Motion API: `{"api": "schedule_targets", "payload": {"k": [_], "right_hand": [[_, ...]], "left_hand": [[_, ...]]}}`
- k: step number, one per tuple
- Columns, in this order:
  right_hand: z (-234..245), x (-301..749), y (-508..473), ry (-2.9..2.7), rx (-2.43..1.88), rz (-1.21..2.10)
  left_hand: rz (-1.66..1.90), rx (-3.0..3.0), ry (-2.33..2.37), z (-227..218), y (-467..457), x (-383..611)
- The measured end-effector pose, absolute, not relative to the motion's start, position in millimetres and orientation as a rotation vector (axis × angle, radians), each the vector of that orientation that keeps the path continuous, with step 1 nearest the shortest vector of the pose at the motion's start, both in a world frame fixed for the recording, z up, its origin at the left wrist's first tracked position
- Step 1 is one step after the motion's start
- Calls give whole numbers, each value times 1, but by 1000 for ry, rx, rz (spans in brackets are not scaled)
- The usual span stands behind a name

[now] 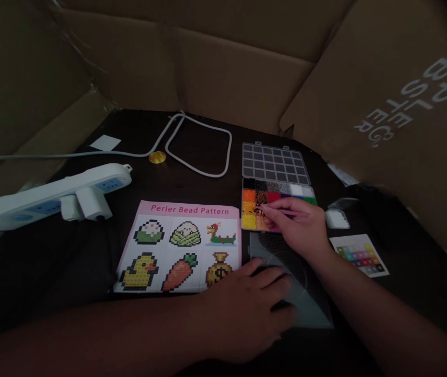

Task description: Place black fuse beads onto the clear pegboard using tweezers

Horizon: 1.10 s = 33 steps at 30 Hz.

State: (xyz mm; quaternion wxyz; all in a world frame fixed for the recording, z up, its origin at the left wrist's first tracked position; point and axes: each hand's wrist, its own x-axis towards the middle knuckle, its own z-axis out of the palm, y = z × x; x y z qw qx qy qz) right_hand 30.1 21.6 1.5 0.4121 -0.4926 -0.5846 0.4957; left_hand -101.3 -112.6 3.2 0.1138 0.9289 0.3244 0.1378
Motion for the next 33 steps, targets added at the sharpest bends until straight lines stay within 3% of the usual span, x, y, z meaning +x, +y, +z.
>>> {"api": "schedule_targets", "payload": {"k": [33], "right_hand": [[1, 30, 21, -1491, -1249, 1231]], "left_hand": [[409, 2739, 953, 2, -113, -102]]}}
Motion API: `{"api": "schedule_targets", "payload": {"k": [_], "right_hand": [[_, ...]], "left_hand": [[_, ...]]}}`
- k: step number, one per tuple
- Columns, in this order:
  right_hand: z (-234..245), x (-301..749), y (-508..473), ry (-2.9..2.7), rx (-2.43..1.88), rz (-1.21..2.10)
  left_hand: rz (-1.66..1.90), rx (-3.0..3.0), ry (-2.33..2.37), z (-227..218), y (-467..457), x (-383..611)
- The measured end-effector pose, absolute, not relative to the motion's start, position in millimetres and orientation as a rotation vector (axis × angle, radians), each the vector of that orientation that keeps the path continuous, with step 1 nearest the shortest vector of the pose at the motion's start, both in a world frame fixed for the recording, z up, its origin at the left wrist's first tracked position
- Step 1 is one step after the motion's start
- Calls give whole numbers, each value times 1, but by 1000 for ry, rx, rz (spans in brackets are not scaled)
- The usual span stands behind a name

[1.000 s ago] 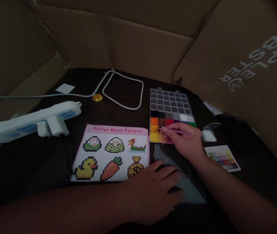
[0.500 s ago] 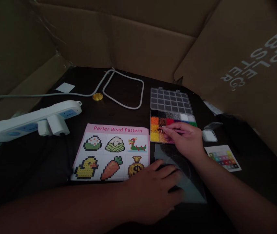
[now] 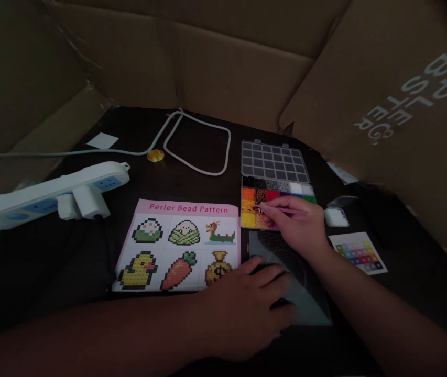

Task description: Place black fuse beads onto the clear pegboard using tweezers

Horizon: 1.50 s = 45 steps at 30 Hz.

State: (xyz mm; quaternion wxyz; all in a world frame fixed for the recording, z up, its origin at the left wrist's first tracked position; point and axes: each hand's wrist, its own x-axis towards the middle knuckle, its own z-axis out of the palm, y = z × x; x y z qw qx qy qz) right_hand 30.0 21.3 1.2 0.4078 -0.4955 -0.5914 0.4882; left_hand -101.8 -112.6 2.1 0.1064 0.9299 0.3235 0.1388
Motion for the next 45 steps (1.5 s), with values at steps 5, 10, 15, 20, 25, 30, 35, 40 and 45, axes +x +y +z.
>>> {"api": "schedule_targets", "payload": {"k": [5, 10, 15, 20, 25, 30, 35, 40, 45], "right_hand": [[2, 30, 21, -1486, -1262, 1224], [2, 31, 22, -1485, -1245, 1243], [2, 31, 22, -1490, -1251, 1228], [1, 30, 21, -1469, -1242, 1239], [1, 30, 22, -1470, -1255, 1238], [2, 30, 22, -1480, -1251, 1225], [2, 29, 20, -1474, -1243, 1228], [3, 29, 20, -1449, -1238, 1233], [4, 28, 20, -1431, -1235, 1253]], "left_hand": [[403, 2725, 939, 3, -112, -102], [431, 2725, 948, 5, -112, -102], [429, 2730, 958, 5, -112, -102], [439, 2733, 949, 4, -112, -102], [428, 2729, 953, 4, -112, -102], [438, 2730, 947, 4, -112, -102], [416, 2728, 948, 3, -112, -101], [416, 2719, 944, 3, -113, -101], [386, 2719, 934, 4, -111, -102]]}}
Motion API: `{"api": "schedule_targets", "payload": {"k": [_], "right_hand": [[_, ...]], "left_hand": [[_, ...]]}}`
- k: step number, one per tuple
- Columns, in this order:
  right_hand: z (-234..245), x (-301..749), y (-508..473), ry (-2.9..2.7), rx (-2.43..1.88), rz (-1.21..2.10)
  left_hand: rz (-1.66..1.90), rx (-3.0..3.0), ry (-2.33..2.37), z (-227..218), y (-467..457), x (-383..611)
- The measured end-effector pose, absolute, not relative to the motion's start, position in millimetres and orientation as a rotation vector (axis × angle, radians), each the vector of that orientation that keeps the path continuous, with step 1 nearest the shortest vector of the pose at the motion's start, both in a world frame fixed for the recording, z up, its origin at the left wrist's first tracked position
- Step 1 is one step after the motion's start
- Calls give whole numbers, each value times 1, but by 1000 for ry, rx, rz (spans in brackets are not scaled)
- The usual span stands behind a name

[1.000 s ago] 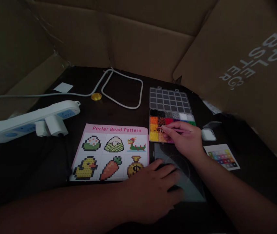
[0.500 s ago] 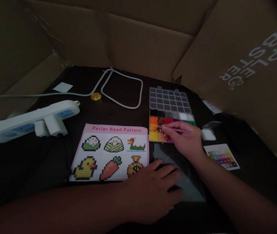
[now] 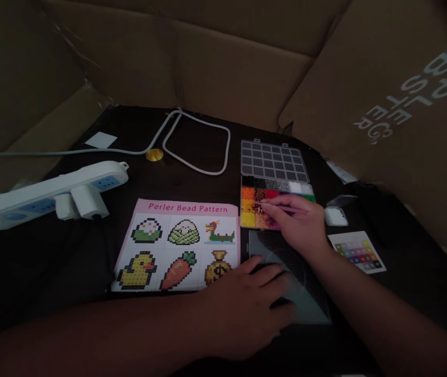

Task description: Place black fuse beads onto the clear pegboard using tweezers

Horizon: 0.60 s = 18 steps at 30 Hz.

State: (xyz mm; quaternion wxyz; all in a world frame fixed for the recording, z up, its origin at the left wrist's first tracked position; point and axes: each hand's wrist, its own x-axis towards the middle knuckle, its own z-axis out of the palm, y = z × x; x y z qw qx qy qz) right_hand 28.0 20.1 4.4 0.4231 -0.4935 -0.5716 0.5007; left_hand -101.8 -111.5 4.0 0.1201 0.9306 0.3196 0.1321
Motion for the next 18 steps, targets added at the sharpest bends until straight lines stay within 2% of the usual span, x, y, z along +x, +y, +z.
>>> {"api": "schedule_targets", "payload": {"k": [18], "right_hand": [[4, 25, 21, -1437, -1229, 1234]], "left_hand": [[388, 2721, 952, 5, -112, -101]]}}
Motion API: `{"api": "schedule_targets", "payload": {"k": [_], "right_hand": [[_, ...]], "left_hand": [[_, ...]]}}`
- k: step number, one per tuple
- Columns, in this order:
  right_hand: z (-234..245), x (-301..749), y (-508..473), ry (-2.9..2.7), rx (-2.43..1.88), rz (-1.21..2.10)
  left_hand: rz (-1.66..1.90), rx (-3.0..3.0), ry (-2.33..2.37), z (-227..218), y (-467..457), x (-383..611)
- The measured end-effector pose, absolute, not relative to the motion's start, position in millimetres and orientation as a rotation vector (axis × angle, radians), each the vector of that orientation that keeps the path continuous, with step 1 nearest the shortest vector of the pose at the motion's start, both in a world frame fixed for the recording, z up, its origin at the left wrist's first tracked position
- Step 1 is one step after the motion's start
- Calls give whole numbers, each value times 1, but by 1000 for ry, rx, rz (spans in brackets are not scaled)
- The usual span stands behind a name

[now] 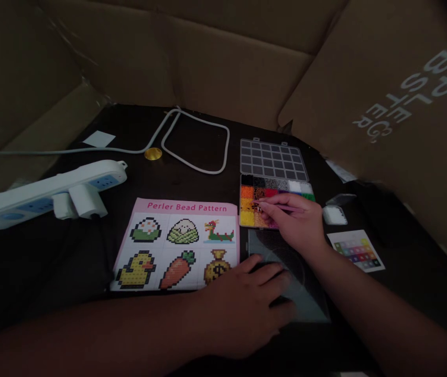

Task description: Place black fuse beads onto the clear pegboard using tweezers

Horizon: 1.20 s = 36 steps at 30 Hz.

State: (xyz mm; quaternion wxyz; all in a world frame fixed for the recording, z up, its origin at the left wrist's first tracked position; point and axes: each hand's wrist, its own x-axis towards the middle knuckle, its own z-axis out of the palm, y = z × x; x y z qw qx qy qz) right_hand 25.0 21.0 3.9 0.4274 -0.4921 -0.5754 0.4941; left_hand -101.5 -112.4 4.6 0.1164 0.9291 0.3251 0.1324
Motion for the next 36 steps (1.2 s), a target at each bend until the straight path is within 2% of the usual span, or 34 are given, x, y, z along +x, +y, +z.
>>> {"api": "schedule_targets", "payload": {"k": [36], "right_hand": [[5, 27, 20, -1413, -1229, 1246]], "left_hand": [[405, 2724, 943, 3, -112, -100]]}}
